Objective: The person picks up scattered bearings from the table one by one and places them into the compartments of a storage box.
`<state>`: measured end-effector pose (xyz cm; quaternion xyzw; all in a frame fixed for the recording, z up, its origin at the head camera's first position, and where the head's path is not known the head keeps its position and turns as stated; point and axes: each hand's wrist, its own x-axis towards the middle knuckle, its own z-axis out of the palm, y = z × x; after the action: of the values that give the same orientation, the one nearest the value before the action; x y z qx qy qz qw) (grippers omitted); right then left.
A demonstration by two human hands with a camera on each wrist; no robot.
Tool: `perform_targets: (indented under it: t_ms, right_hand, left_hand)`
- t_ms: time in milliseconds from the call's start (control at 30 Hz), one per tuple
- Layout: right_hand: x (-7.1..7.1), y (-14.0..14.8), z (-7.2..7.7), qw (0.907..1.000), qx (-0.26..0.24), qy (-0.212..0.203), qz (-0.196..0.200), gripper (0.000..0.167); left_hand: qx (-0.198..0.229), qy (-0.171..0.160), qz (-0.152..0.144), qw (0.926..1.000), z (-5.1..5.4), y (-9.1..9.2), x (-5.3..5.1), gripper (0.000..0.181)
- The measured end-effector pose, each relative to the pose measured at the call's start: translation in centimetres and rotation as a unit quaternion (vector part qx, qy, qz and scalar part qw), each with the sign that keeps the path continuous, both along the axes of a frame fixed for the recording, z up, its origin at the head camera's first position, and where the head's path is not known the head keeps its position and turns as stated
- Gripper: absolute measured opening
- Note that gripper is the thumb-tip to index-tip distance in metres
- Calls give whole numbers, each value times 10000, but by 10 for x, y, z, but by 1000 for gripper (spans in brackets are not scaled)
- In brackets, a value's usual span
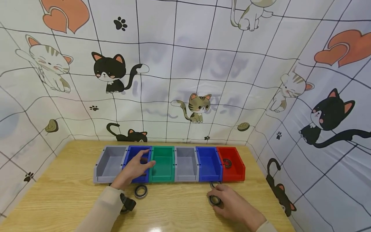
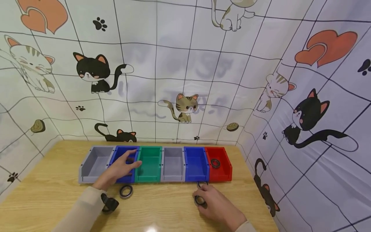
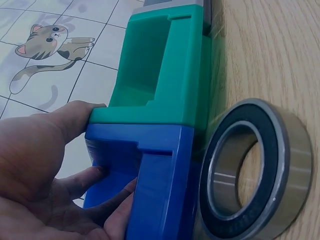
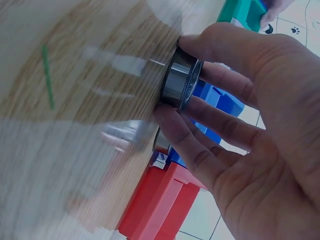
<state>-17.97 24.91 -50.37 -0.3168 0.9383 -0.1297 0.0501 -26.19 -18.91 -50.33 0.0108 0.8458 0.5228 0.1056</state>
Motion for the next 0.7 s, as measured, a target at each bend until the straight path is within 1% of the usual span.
perform_targets:
  t_ms: [233, 467, 700]
  right_hand:
    - [-2, 1, 2, 9999, 66, -43, 63, 35]
    - [-2, 0, 4, 9999, 77, 5, 144, 35]
    - [-5, -1, 10, 9998, 155, -73, 123, 36]
  left_hand:
    - [-84, -22, 39, 10000, 0, 1, 2, 87]
    - [-104, -8, 33, 9999, 2, 0, 0, 86]
    - [-85, 18, 43, 10000, -1, 1, 1, 86]
